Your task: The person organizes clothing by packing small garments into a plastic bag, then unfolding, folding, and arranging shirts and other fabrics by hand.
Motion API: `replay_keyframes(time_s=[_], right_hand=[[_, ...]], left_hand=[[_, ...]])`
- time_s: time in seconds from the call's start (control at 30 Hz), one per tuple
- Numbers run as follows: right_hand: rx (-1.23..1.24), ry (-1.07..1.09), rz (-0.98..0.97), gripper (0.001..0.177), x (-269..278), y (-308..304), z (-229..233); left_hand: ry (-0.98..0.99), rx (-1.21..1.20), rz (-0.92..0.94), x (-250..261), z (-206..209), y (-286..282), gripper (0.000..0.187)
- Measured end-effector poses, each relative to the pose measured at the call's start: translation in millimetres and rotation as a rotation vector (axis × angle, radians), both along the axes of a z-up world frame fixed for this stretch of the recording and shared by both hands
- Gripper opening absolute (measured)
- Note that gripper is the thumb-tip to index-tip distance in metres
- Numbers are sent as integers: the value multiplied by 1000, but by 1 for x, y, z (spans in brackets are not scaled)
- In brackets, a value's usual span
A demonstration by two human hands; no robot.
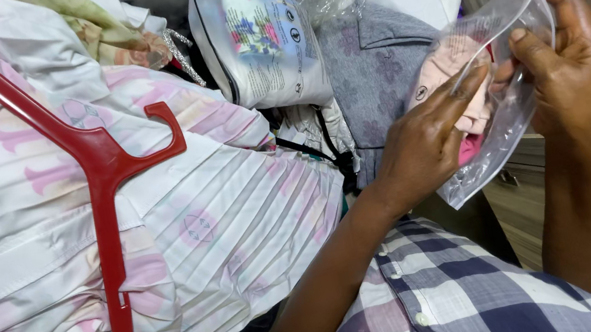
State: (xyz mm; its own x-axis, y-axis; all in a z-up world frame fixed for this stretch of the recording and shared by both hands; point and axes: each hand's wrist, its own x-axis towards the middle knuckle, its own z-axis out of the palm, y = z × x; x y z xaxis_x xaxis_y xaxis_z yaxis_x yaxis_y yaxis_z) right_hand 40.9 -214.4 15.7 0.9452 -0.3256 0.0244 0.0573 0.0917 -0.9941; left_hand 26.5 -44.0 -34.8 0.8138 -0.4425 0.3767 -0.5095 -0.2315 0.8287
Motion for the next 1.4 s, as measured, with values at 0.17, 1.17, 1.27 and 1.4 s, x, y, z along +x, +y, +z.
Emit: replay_keyframes(time_s=[0.17,1.17,1.27,1.4], right_hand=[[79,126,78,30,-6,-14,2],[-733,17,295,50,183,46,-154],[-1014,178,484,88,241,85,-228],[-1074,120,336,32,261,90,-274]], left_hand=[[183,106,-69,-4,-7,-13,79],[48,544,578,12,-13,94,27],[-19,471,618,16,-21,97,27],[-1,464,594,17,-31,107,27]])
